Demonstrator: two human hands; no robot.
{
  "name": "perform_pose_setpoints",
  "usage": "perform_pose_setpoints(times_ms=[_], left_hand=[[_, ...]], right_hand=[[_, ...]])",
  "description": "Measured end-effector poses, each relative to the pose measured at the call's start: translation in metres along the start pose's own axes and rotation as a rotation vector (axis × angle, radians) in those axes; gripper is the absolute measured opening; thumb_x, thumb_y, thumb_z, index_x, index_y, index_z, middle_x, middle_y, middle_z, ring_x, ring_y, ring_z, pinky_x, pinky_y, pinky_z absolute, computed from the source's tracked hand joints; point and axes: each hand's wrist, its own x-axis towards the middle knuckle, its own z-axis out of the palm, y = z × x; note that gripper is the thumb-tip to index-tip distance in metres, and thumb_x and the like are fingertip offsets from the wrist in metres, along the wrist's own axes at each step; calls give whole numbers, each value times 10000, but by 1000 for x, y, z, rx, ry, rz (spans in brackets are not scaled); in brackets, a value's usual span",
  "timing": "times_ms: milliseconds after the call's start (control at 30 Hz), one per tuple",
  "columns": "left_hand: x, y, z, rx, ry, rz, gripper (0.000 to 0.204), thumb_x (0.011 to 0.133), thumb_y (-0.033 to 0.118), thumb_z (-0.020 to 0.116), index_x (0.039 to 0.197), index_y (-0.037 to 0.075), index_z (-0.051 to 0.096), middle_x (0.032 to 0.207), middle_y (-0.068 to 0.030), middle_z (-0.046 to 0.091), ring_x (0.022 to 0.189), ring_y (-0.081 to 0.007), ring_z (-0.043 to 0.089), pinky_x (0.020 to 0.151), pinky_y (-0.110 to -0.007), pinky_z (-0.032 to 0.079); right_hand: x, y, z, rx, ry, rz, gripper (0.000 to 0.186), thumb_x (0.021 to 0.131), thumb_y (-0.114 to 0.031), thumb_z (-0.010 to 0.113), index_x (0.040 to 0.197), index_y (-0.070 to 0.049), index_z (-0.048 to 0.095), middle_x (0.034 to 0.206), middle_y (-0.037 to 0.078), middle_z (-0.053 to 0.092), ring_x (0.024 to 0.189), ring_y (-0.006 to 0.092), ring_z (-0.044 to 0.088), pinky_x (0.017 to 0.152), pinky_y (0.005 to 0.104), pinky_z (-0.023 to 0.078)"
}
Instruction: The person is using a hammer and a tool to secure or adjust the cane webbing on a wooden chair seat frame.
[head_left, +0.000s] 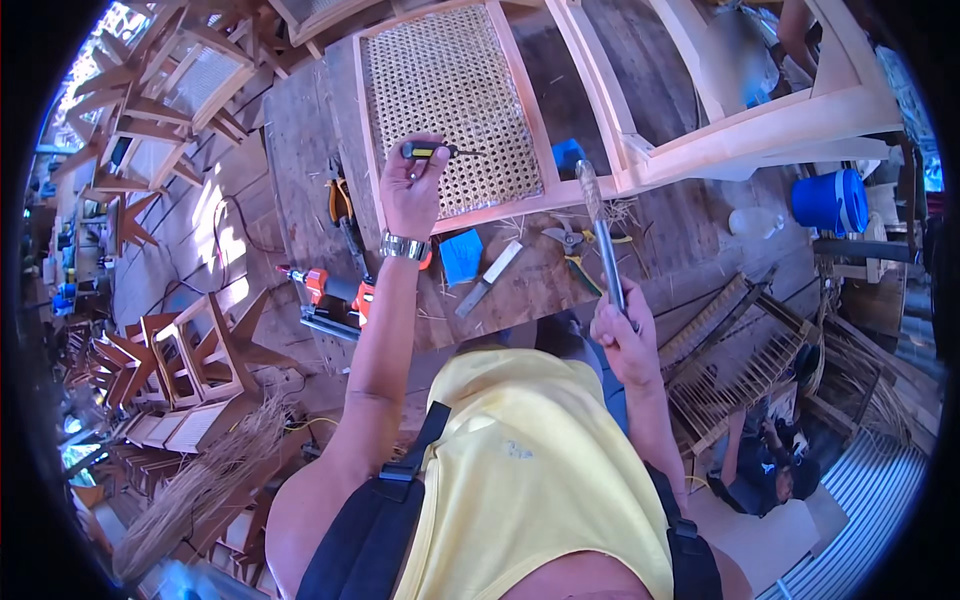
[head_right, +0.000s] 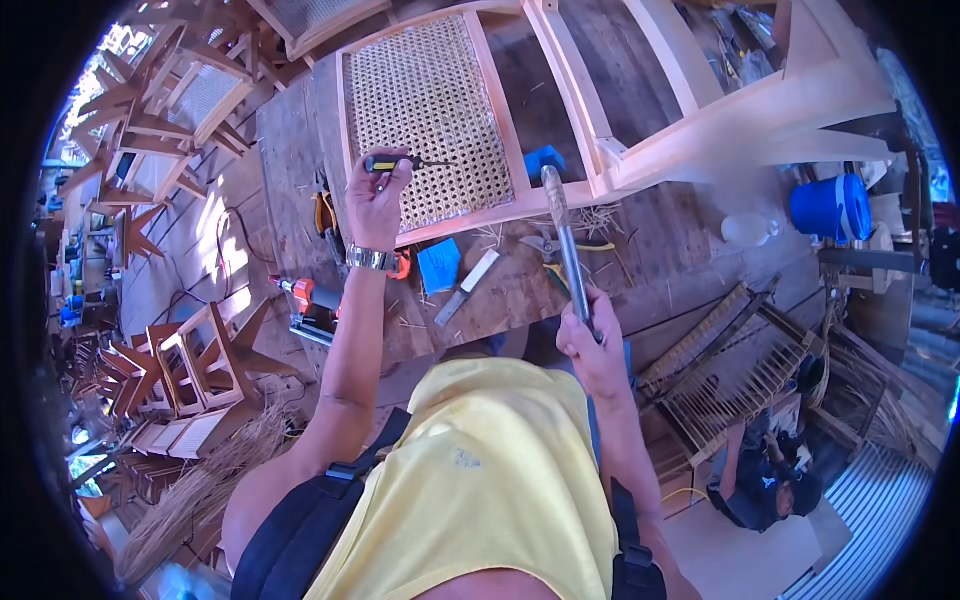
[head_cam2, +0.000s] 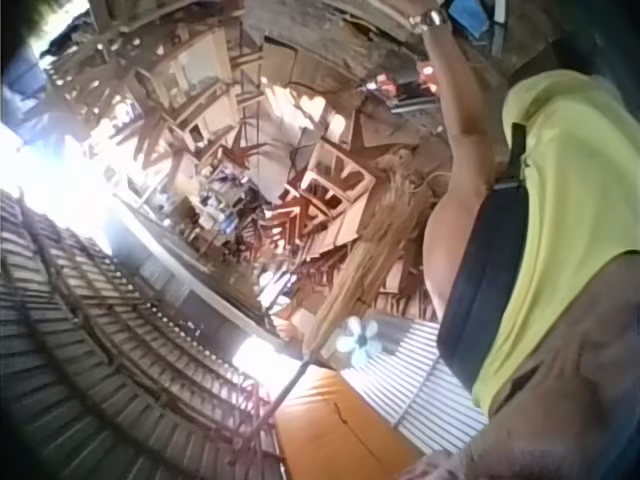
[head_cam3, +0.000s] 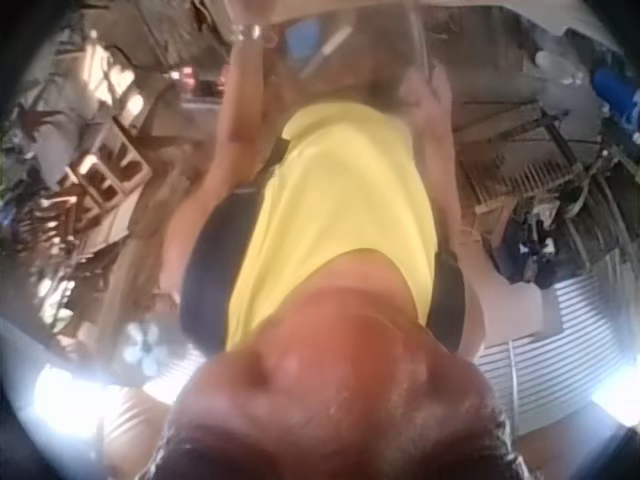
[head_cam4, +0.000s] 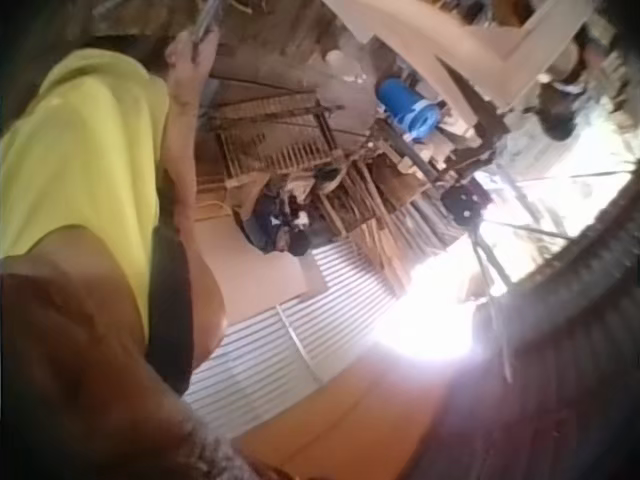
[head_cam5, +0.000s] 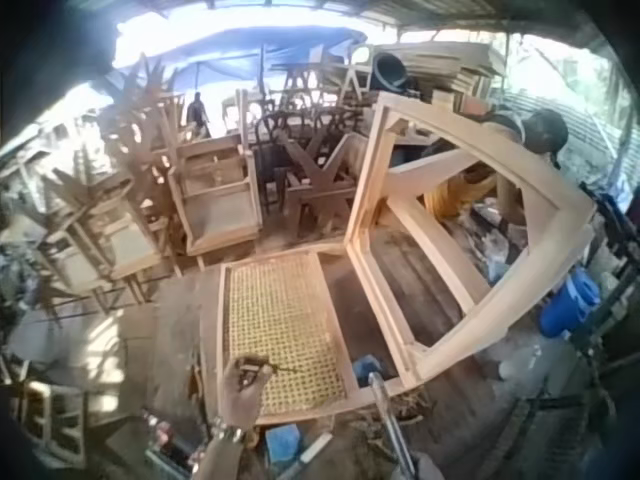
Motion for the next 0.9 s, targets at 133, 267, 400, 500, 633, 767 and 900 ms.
perform_pose_setpoints(times_ms=[133,267,400,500,633,767,900], left_hand=[[-4,0,9,14,-15,-13,240,923,62,710,1147,66,625,1098,-62,712,922,-100,656,784,-248,551],[-2,-4,15,-54,22,-26,230,922,67,713,1132,68,619,1084,-50,708,929,-94,645,808,-254,542],[4,-7,8,-151,86,-74,218,935,88,701,1124,64,595,1079,-70,707,947,-125,663,789,-263,577],[9,-3,9,-197,64,-124,211,931,88,708,1112,63,601,1045,-47,710,918,-105,654,781,-252,560],[20,-13,7,5,-77,-35,205,940,70,688,1124,56,600,1094,-79,708,965,-133,669,843,-301,588],[26,8,16,-9,-42,28,194,914,61,722,1083,62,628,990,-4,713,841,-45,619,731,-215,507],[27,9,20,133,-88,47,198,895,52,730,1065,63,629,938,1,726,807,-28,622,694,-198,494]], right_hand=[[21,-14,-2,-104,-11,58,453,964,-81,596,1366,12,409,829,13,497,564,50,401,509,223,353],[32,-16,1,-262,90,76,389,979,-94,598,1335,14,486,753,-29,489,535,13,378,474,181,310],[40,-15,6,-246,108,12,397,998,-95,566,1370,19,488,733,-45,457,525,12,359,468,183,301],[46,-14,12,-272,120,-9,398,1005,-103,558,1377,19,492,719,-55,444,517,11,350,462,183,293],[53,-10,16,-259,87,-20,394,1012,-110,548,1380,19,490,713,-58,441,513,10,348,458,180,287],[62,-12,21,-289,67,-29,391,1016,-104,541,1382,20,488,713,-54,446,520,8,353,456,178,286],[75,-9,27,-306,24,-37,391,1018,-104,537,1389,12,489,710,-56,448,532,5,361,456,180,292]])
